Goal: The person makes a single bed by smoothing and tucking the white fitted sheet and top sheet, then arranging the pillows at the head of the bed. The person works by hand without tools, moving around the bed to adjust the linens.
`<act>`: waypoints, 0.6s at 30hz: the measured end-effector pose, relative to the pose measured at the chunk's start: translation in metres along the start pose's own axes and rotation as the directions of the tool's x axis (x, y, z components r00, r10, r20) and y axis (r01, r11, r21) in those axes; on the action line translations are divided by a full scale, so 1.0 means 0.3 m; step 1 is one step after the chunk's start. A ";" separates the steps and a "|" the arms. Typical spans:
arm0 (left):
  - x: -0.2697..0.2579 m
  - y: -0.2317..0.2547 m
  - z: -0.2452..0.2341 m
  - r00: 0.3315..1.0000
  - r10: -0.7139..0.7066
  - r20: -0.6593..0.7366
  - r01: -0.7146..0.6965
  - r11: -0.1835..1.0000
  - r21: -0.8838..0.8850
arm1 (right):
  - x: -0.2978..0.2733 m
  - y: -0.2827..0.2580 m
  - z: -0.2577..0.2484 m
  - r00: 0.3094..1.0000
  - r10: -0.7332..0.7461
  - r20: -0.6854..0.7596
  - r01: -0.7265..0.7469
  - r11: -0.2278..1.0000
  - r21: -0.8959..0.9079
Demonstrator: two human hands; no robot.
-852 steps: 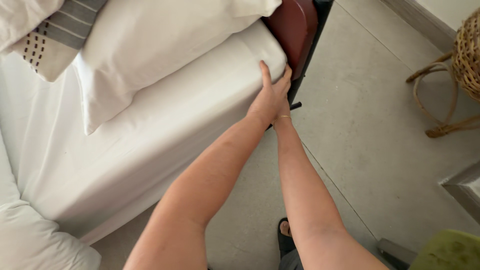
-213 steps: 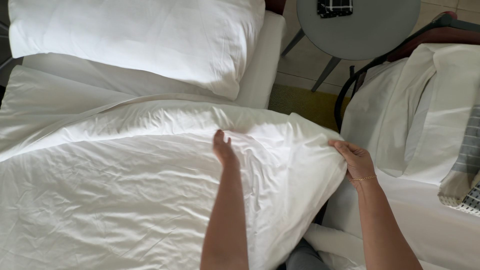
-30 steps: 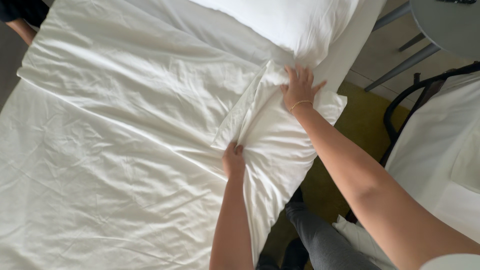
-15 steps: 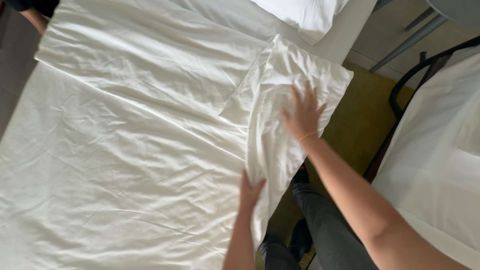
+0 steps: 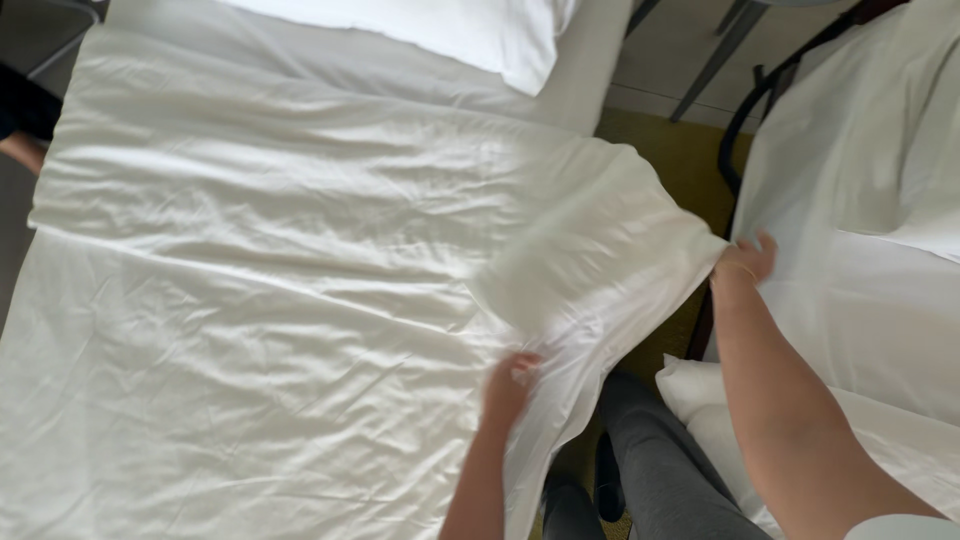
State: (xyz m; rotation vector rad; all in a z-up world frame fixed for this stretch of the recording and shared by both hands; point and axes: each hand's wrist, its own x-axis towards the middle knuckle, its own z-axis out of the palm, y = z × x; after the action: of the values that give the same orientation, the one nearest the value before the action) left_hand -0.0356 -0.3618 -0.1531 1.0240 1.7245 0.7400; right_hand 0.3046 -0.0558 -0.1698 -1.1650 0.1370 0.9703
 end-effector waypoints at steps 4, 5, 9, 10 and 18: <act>0.240 0.028 -0.146 0.768 -0.092 -0.634 0.034 0.994 -0.102 | 0.124 -0.043 -0.218 1.000 -0.008 -0.021 -0.016 0.394 -0.919; 0.293 0.068 -0.152 0.795 -0.093 -0.599 0.018 0.991 -0.130 | 0.112 -0.036 -0.237 0.989 0.145 0.019 -0.036 0.364 -0.931; 0.451 0.296 -0.124 0.927 -0.026 -0.374 0.019 1.000 -0.022 | -0.098 0.084 -0.189 0.831 0.547 -0.100 -0.253 0.212 -0.944; 0.499 0.362 -0.101 0.959 0.001 -0.283 0.016 0.998 0.059 | -0.155 0.109 -0.158 0.782 0.611 -0.126 -0.284 0.168 -0.944; 0.971 0.604 0.069 0.904 0.426 0.026 -0.345 0.692 0.635 | -0.314 0.297 0.103 0.678 0.734 -0.046 -0.264 0.184 -0.947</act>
State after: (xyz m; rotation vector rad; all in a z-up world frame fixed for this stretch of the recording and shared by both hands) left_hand -0.0152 -0.0192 -0.1334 1.8912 1.9373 0.4794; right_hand 0.1734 -0.0793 -0.1675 -1.9530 -0.5015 2.1041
